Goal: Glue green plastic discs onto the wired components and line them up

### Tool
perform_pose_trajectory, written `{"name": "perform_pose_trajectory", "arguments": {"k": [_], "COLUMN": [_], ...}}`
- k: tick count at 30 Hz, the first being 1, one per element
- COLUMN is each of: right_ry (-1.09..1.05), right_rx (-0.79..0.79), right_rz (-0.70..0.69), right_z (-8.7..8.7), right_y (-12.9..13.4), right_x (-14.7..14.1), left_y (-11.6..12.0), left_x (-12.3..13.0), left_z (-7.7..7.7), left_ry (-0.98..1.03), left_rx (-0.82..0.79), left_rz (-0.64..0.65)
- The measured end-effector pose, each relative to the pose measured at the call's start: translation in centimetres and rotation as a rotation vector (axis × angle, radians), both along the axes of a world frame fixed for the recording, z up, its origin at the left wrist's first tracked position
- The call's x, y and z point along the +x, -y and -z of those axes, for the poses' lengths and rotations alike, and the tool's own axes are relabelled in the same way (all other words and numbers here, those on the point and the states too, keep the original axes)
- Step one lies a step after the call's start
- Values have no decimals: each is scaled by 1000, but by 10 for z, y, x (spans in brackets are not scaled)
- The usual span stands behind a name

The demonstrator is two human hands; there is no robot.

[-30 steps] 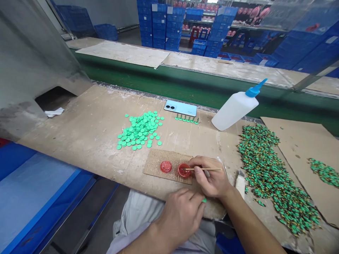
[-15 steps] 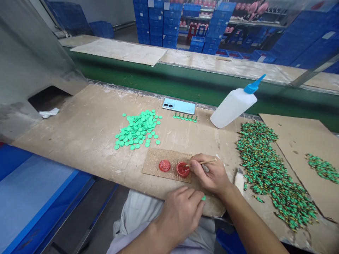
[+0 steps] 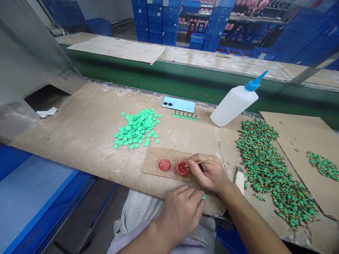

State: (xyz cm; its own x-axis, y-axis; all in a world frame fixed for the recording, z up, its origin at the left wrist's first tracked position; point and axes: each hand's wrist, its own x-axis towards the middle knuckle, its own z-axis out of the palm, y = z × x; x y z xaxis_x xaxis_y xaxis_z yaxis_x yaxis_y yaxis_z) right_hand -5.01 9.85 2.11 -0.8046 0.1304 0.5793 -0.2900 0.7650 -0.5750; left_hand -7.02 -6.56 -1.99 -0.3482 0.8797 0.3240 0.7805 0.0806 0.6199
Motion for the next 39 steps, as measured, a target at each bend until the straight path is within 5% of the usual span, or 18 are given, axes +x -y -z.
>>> {"name": "perform_pose_trajectory", "arguments": {"k": [17,21,26,31,35,39], "right_ry": [-24,-91,-304,-295,-313,-265], "right_rx": [-29,-188,-429,-494,-549,-528], "right_rz": [-9,79,304,499,557,567], "right_z": [-3,-15,-33,2,38,51], "right_y": [0,-7,-4,26,43,44], "right_x": [-1,10,60,108,117,118], "left_y": [1,2,1,-2,-4,-4], "left_x": [-2,-5,-7,-9,-8,-8], "left_z": [-1,-3,-6,-9,-10,-10], "left_ry": [-9,16,32,33,35,58], "left_rx": [-38,-45,-11,-10,-13,-19], "left_rz": [19,15,25,37,34,39]}}
